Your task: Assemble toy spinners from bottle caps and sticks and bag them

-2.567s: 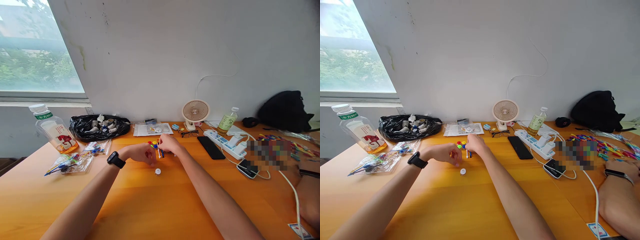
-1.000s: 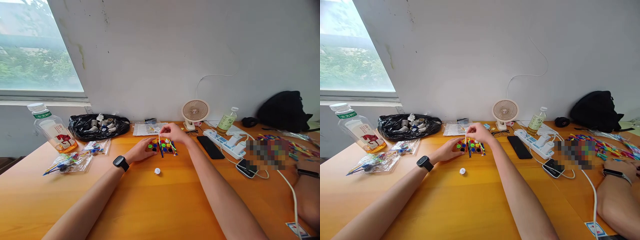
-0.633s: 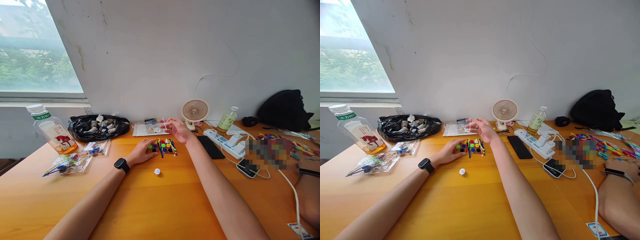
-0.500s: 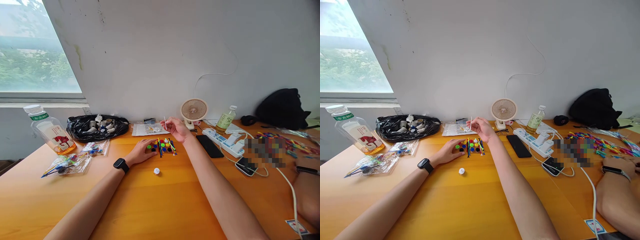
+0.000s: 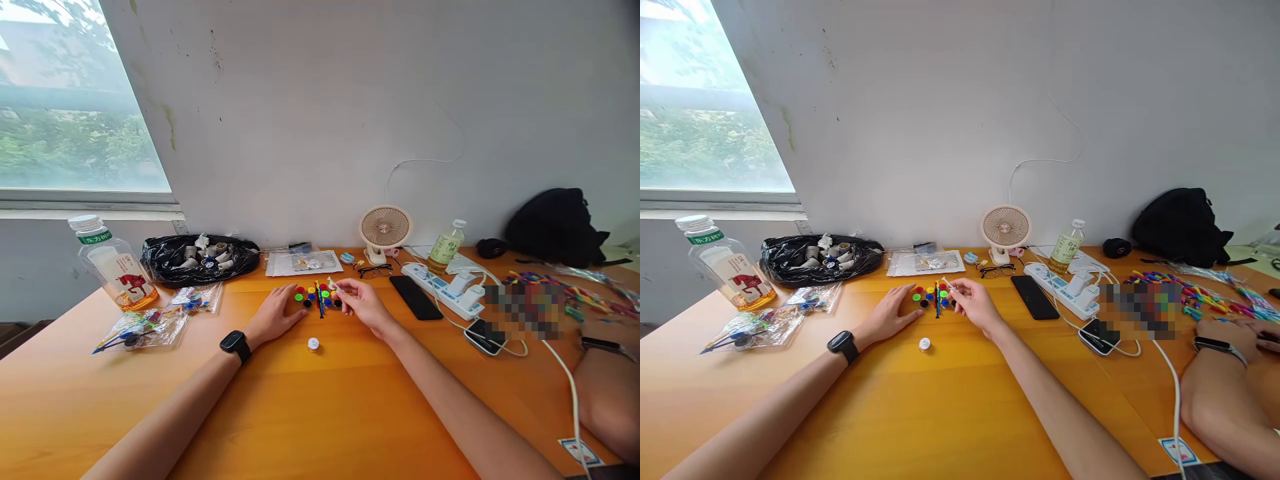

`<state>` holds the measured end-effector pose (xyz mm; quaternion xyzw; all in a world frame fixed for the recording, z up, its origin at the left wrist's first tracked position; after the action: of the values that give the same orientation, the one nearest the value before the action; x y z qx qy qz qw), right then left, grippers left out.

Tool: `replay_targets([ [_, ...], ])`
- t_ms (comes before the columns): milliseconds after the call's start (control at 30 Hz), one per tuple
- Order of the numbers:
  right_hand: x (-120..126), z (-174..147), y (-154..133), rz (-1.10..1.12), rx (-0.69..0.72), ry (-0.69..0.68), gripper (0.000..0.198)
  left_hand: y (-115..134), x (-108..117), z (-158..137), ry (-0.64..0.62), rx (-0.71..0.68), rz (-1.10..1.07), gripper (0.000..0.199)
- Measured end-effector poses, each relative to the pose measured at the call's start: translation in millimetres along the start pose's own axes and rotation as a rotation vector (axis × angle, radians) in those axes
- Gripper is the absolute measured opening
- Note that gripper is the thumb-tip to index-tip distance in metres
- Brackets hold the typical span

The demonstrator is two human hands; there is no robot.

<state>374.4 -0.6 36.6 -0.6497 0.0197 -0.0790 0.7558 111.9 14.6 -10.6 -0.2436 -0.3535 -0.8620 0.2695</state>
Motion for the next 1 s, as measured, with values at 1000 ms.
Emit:
replay_targets([
  [1000,-17.3,-26.9,27.2,-0.441,0.612,0.092,0.027,27.1,22.1,-30.8,-0.155,-0.112,0.139,0.052],
])
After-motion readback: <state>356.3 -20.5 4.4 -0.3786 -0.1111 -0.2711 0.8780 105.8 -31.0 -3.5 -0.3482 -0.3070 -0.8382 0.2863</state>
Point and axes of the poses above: each hand's wrist, its own z-axis towards the middle knuckle, its own x-axis out of the back of the hand, y = z × x, the point moved 1 cm from there along z, towards the middle knuckle, and after that the axes turned 15 degrees about y, right-handed, at the moved point
